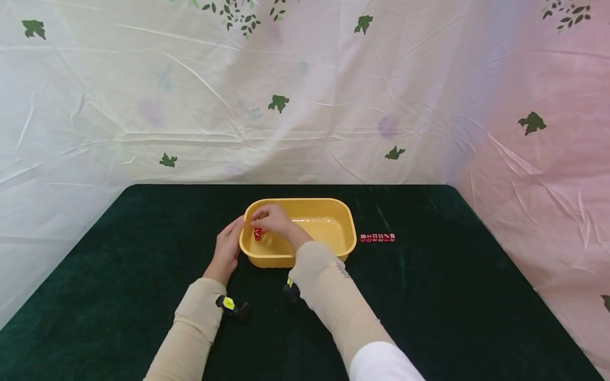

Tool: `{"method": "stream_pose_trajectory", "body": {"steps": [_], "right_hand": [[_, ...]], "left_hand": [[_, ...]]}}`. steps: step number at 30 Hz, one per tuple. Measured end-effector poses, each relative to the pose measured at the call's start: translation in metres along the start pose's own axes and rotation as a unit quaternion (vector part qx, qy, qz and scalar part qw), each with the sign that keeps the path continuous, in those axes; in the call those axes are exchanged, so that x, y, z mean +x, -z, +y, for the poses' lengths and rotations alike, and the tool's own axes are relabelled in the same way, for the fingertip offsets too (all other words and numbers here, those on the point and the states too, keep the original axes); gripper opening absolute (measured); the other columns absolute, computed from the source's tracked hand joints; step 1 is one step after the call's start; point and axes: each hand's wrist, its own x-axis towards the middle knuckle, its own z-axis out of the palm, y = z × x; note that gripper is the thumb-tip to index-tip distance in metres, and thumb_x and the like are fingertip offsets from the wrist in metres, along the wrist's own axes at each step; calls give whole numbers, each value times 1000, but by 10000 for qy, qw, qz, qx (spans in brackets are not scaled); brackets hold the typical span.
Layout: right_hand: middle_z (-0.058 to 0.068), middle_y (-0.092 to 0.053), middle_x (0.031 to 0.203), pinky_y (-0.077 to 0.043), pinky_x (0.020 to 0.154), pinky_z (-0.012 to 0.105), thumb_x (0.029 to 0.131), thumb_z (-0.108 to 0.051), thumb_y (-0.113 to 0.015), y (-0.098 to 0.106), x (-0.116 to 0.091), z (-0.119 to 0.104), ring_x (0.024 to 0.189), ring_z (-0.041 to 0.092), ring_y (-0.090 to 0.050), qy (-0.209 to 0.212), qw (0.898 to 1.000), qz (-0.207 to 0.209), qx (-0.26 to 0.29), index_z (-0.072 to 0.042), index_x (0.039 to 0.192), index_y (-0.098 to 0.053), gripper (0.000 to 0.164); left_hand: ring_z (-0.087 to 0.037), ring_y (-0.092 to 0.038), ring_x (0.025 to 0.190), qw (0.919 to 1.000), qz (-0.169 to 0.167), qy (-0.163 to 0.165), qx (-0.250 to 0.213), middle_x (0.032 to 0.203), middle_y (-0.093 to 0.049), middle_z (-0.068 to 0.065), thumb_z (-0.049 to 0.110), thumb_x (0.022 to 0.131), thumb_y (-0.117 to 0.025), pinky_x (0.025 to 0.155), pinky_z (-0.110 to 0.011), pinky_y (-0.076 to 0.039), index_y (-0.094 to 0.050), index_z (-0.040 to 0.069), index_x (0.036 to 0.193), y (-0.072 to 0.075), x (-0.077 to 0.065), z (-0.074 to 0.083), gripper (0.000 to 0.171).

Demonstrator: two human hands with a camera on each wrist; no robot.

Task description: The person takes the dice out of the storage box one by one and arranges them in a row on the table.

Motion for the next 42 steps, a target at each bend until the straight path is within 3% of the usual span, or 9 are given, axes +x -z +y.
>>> {"method": "stream_pose_trajectory", "body": {"steps": [4,12,22,35,42], "right_hand": [[6,-59,83,-45,61,24,80,-8,-61,-4,5,11,71,19,-51,-195,9995,5,-259,-2,95,-63,16],[8,-57,74,-47,54,26,79,-4,-60,-5,5,19,57,20,-50,-364,9982,-382,-281,1,93,-62,15],[7,-56,78,-46,58,24,80,-8,-60,-5,5,22,62,18,-49,-621,9950,-364,-686,-3,93,-62,14],[4,-55,73,-40,52,20,78,-9,-63,-6,3,24,59,15,-45,-586,9916,-458,-1061,-4,86,-66,10],[3,-56,77,-40,56,20,76,-11,-66,-8,4,22,66,16,-46,-557,9895,-518,-1228,-6,86,-66,12]], "left_hand": [[-15,-39,112,10000,17,29,42,125,-44,0,43,85,-48,89,-30,-37,-49,18,122,0,-1,1,45],[-15,-39,113,10000,42,2,7,124,-44,-1,39,86,-48,89,-29,-37,-49,16,122,-1,0,0,43],[-15,-39,113,9999,101,-87,4,124,-45,-3,38,87,-47,89,-29,-37,-49,14,123,-2,1,-1,43],[-14,-40,112,9999,51,-95,1,122,-46,0,41,85,-49,89,-29,-37,-51,16,121,-2,0,-3,44],[-15,-39,113,9999,-8,-168,8,124,-45,-1,42,85,-48,89,-30,-36,-50,16,122,0,0,-1,45]]}}
